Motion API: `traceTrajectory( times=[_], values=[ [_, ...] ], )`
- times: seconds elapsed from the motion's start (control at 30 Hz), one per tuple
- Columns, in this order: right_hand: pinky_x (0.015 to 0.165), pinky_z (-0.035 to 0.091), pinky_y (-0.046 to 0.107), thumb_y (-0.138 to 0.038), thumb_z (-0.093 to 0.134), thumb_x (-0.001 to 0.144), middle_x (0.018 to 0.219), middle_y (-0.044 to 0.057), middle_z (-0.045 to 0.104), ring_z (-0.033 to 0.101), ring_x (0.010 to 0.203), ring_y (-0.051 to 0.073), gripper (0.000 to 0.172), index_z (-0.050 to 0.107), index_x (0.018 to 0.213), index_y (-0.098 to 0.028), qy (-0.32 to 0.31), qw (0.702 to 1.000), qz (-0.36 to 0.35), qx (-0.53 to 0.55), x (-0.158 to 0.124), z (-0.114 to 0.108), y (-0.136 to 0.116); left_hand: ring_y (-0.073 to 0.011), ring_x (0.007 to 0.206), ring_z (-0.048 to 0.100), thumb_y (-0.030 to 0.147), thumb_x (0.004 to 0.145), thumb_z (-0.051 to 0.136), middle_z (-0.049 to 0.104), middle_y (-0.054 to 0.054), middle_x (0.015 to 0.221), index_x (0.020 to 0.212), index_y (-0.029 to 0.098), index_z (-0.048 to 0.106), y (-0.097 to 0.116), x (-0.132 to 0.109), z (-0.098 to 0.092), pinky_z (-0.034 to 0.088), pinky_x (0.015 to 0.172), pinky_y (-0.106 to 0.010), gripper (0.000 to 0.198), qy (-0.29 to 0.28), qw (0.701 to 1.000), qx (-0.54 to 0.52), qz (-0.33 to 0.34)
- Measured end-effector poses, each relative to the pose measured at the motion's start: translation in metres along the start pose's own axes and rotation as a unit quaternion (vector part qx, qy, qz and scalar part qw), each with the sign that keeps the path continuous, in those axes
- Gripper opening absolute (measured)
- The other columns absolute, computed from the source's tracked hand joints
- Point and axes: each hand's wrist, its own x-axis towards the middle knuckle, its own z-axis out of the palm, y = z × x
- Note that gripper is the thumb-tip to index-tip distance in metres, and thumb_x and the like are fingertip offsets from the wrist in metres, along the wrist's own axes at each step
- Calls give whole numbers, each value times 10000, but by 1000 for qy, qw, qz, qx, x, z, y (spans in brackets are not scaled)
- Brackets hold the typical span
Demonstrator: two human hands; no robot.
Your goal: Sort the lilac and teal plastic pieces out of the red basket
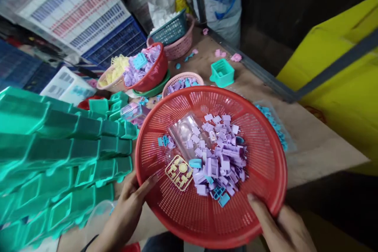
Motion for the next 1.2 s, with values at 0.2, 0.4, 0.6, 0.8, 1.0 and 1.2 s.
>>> traceTrajectory(
  times=[0.2,0.4,0.6,0.8,1.0,1.2],
  values=[
    [772,603,322,-743,724,650,1196,87,734,657,1126,329,725,748,1115,-187,96,987,25,127,-76,30,-26,-281,994,686,483,670,815,767,-112,1104,1057,138,731,-1,6,-20,561,881,-361,525,-86,994,22,66],
    [634,541,280,-679,737,669,960,79,750,684,903,264,597,734,964,-159,26,984,11,174,-83,34,-19,-270,951,690,409,714,778,770,-100,1060,1039,130,726,17,-8,-32,548,844,-349,432,-130,986,43,99],
    [532,465,250,-647,738,667,740,38,682,591,695,188,524,672,852,-161,-66,981,9,184,-63,9,-26,-245,915,684,356,724,738,774,-80,1005,965,130,717,29,-31,-24,538,800,-315,331,-118,987,28,105],
    [511,438,248,-683,736,644,747,37,667,557,662,170,572,666,867,-161,-57,984,3,168,-65,2,-20,-224,870,658,373,737,710,765,-80,986,929,126,723,41,-43,-19,533,773,-307,312,-120,984,47,119],
    [690,550,318,-747,678,696,959,81,743,674,902,259,657,684,1020,-176,-87,984,-6,154,-71,9,-18,-261,949,683,371,758,705,766,-86,1004,924,137,708,38,-40,-29,538,802,-321,287,-136,978,51,149],
    [924,547,577,-847,498,742,1151,170,716,669,1046,389,1015,426,1491,-166,116,987,-92,-58,-86,7,-36,-288,1046,676,368,780,689,753,-110,1134,1100,124,701,31,-33,-46,530,883,-355,402,-150,973,75,157]
  ],
)
